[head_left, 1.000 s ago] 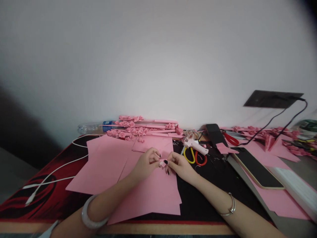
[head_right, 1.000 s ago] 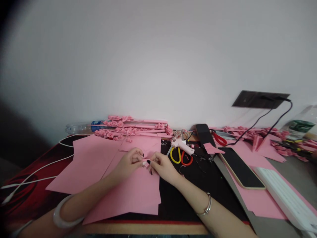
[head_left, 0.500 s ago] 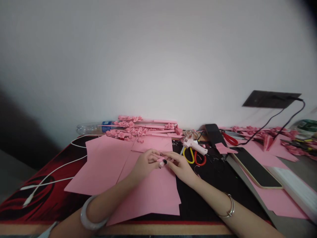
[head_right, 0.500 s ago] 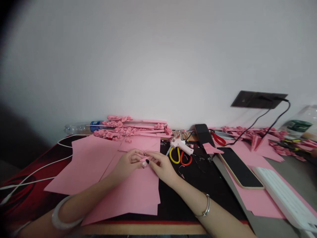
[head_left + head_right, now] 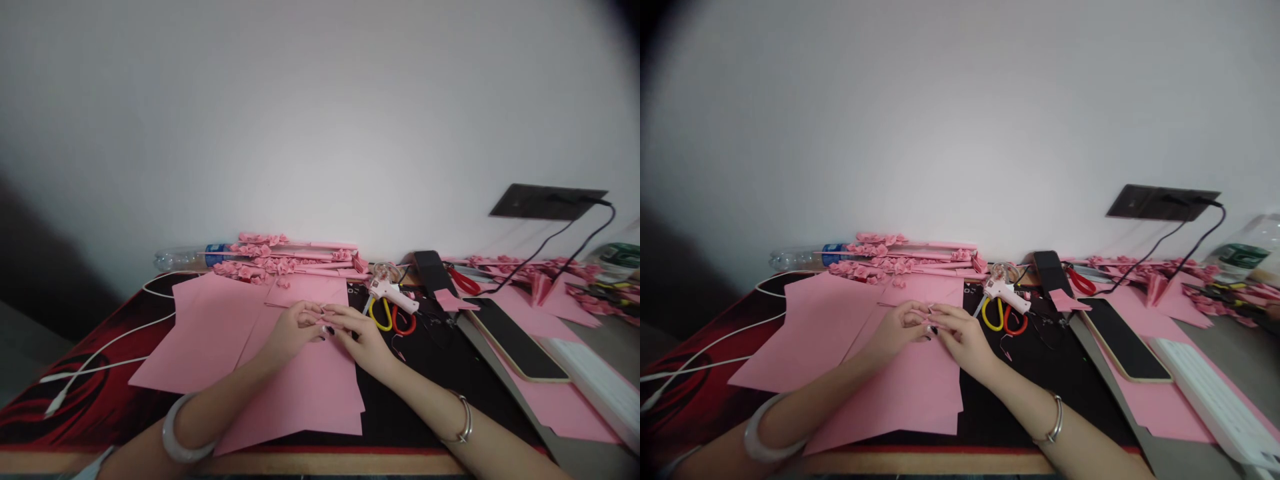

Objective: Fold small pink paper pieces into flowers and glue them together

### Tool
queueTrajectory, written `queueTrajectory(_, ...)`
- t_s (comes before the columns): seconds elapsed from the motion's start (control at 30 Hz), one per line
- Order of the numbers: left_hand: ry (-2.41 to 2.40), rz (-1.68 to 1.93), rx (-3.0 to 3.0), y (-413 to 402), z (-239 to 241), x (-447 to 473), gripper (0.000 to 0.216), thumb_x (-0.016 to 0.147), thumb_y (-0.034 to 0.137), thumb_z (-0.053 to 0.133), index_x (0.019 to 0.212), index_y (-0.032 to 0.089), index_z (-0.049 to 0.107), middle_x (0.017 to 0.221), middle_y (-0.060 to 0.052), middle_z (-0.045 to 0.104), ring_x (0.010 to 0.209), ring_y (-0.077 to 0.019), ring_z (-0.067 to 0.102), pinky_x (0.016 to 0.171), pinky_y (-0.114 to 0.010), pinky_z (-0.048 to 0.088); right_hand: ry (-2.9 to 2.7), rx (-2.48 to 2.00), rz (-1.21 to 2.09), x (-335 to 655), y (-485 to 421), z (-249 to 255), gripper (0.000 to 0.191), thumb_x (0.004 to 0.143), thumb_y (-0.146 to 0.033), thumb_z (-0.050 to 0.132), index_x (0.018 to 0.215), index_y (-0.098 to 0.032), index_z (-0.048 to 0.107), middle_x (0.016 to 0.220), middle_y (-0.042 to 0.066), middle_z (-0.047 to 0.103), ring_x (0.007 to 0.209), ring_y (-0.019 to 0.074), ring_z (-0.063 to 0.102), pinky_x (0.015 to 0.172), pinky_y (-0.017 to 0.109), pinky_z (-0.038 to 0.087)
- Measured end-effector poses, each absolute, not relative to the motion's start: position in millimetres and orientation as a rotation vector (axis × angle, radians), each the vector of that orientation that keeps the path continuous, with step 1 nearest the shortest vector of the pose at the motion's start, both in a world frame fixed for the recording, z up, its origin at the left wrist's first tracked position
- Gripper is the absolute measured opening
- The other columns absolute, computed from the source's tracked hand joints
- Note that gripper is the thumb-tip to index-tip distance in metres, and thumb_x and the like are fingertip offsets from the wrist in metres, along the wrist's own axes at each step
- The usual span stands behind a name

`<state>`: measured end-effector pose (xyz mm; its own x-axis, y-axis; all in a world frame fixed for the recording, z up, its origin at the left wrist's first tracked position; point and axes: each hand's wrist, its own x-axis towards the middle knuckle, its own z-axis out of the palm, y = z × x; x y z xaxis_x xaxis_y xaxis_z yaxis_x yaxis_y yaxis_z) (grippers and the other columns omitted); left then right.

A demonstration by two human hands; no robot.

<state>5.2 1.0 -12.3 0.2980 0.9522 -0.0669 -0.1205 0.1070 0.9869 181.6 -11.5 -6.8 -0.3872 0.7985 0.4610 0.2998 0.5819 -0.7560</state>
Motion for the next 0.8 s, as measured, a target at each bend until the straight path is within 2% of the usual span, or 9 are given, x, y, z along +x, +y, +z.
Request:
queueTrajectory(0.17, 0.930, 0.971, 1.160, 1, -16, 7, 0.029, 0.065, 0.025, 0.072, 0.087, 0.017, 0.055, 0.071, -0.001, 0.068, 0.069, -0.0166, 0.066, 0.069, -0.032, 0.053, -1.707, -0.890, 1.011, 179, -8, -7, 0.014, 0.079, -0.024, 0.062, 0.089, -0.023, 0.072, 0.110, 0.009, 0.062, 0.107, 0.0212, 0.056, 0.094, 0.038, 0.043)
queueTrajectory(0.33, 0.962, 0.889, 1.183, -1, -10, 8, 0.019, 0.065, 0.027, 0.072, 0.080, 0.017, 0.064, 0.072, -0.002, 0.069, 0.071, -0.0170, 0.065, 0.074, -0.032, 0.052, -1.602, -0.951, 1.068, 179, -7, -7, 0.010, 0.074, -0.022, 0.067, 0.082, -0.021, 0.073, 0.104, 0.009, 0.064, 0.102, 0.0219, 0.058, 0.093, 0.039, 0.042)
queueTrajectory(0.47, 0.996, 0.862, 1.153, -4, -5, 8, 0.016, 0.065, 0.028, 0.071, 0.076, 0.016, 0.066, 0.075, -0.003, 0.070, 0.074, -0.0183, 0.065, 0.073, -0.032, 0.052, -1.546, -0.988, 1.059, 179, -8, -5, 0.008, 0.073, -0.018, 0.065, 0.076, -0.020, 0.073, 0.101, 0.008, 0.065, 0.099, 0.0213, 0.059, 0.091, 0.038, 0.042)
queueTrajectory(0.67, 1.006, 0.884, 1.116, -2, -6, 8, 0.016, 0.069, 0.030, 0.068, 0.076, 0.016, 0.065, 0.076, -0.003, 0.070, 0.073, -0.0185, 0.067, 0.073, -0.032, 0.053, -1.631, -0.987, 1.053, 181, -7, -7, 0.023, 0.076, -0.013, 0.059, 0.090, -0.024, 0.073, 0.110, 0.008, 0.064, 0.104, 0.0217, 0.058, 0.090, 0.039, 0.044)
queueTrajectory(0.8, 1.010, 0.873, 1.077, 0, -7, 8, 0.015, 0.070, 0.030, 0.068, 0.074, 0.017, 0.064, 0.075, -0.002, 0.070, 0.074, -0.0179, 0.068, 0.074, -0.031, 0.053, -1.669, -0.972, 0.990, 181, -5, -10, 0.025, 0.078, -0.013, 0.055, 0.092, -0.025, 0.072, 0.110, 0.008, 0.064, 0.104, 0.0210, 0.057, 0.092, 0.040, 0.043)
